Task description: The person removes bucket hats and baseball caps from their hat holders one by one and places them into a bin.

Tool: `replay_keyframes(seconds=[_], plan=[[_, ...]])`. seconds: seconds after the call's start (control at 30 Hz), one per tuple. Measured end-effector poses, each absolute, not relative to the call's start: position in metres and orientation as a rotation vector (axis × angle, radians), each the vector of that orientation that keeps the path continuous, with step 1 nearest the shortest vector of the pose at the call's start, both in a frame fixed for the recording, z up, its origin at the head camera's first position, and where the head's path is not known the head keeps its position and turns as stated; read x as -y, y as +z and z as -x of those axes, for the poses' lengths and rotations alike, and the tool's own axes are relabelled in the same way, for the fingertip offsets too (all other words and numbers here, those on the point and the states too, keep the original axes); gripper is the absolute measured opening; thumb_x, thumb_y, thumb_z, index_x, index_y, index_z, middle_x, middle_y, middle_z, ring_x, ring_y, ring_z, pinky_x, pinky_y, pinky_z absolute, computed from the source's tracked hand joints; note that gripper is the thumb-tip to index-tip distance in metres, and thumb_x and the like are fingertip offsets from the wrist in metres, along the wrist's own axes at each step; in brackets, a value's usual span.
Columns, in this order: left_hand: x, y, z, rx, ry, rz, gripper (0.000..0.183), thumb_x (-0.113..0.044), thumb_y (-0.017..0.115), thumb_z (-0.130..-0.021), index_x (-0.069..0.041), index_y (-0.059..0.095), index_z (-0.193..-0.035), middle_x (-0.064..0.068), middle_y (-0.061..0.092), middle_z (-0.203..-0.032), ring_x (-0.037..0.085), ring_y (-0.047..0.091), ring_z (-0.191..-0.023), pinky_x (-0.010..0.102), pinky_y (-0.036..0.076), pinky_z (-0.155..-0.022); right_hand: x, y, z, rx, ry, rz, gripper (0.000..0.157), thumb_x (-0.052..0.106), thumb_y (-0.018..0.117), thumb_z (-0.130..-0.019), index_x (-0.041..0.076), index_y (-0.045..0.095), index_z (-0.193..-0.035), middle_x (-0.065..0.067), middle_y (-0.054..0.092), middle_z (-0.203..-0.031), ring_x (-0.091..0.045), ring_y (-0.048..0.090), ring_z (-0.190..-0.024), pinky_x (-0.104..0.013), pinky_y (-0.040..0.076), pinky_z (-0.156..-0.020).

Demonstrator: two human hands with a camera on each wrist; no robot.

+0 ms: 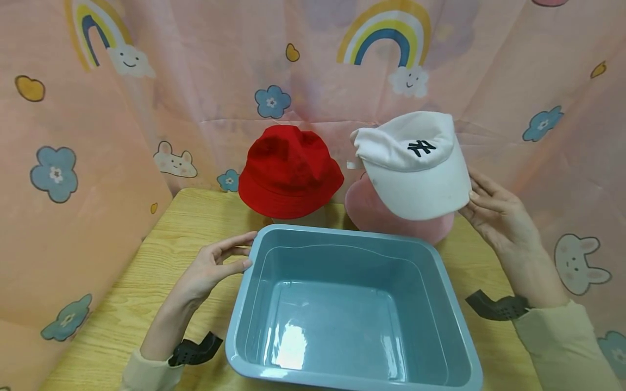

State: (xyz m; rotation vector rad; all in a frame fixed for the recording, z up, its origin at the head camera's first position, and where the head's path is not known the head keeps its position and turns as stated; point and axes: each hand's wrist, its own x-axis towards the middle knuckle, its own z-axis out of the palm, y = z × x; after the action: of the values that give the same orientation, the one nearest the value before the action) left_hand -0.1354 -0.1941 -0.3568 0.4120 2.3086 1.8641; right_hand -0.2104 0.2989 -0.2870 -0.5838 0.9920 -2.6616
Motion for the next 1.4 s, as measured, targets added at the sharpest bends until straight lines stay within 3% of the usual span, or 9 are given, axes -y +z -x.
replay_keyframes(seconds=[0.53,1.0,1.23,1.4], plan=[[0.196,-0.359,0.136,-2.341,1.846,-0.399,0.055,-0.015,0.066,-0.089,-0.009,0.048,-0.141,0.014,0.055,-0.132,0.016,0.056,-0.111,0.039,0.047,-0.093,-0.288,-0.272,0.188,-1.156,-2.542,0.712,0.051,-0.014,0.021,-0.097,-0.002,0.038,-0.144,-0.015,0.053,-0.131,-0.026,0.061,-0.109,-0.033,0.054,-0.088],[0.195,-0.358,0.135,-2.328,1.846,-0.393,0.055,-0.016,0.066,-0.09,-0.011,0.048,-0.142,0.013,0.054,-0.133,0.013,0.056,-0.11,0.036,0.048,-0.093,-0.28,-0.264,0.176,-1.294,-2.391,0.877,0.054,-0.017,0.02,-0.095,-0.005,0.031,-0.145,-0.014,0.051,-0.131,-0.022,0.06,-0.111,-0.029,0.054,-0.088],[0.194,-0.356,0.134,-2.333,1.853,-0.4,0.054,-0.015,0.065,-0.09,-0.009,0.048,-0.141,0.016,0.054,-0.133,0.021,0.056,-0.113,0.038,0.046,-0.094,-0.273,-0.258,0.164,-1.557,-2.314,0.843,0.051,-0.013,0.024,-0.097,-0.003,0.028,-0.147,-0.007,0.05,-0.13,-0.016,0.059,-0.107,-0.023,0.055,-0.082],[0.194,-0.355,0.134,-2.338,1.852,-0.4,0.054,-0.016,0.065,-0.09,-0.009,0.048,-0.141,0.017,0.055,-0.132,0.025,0.055,-0.115,0.037,0.046,-0.094,-0.274,-0.26,0.163,-1.488,-2.262,0.915,0.053,-0.014,0.023,-0.096,-0.004,0.025,-0.148,-0.009,0.047,-0.138,-0.019,0.056,-0.113,-0.026,0.054,-0.086]])
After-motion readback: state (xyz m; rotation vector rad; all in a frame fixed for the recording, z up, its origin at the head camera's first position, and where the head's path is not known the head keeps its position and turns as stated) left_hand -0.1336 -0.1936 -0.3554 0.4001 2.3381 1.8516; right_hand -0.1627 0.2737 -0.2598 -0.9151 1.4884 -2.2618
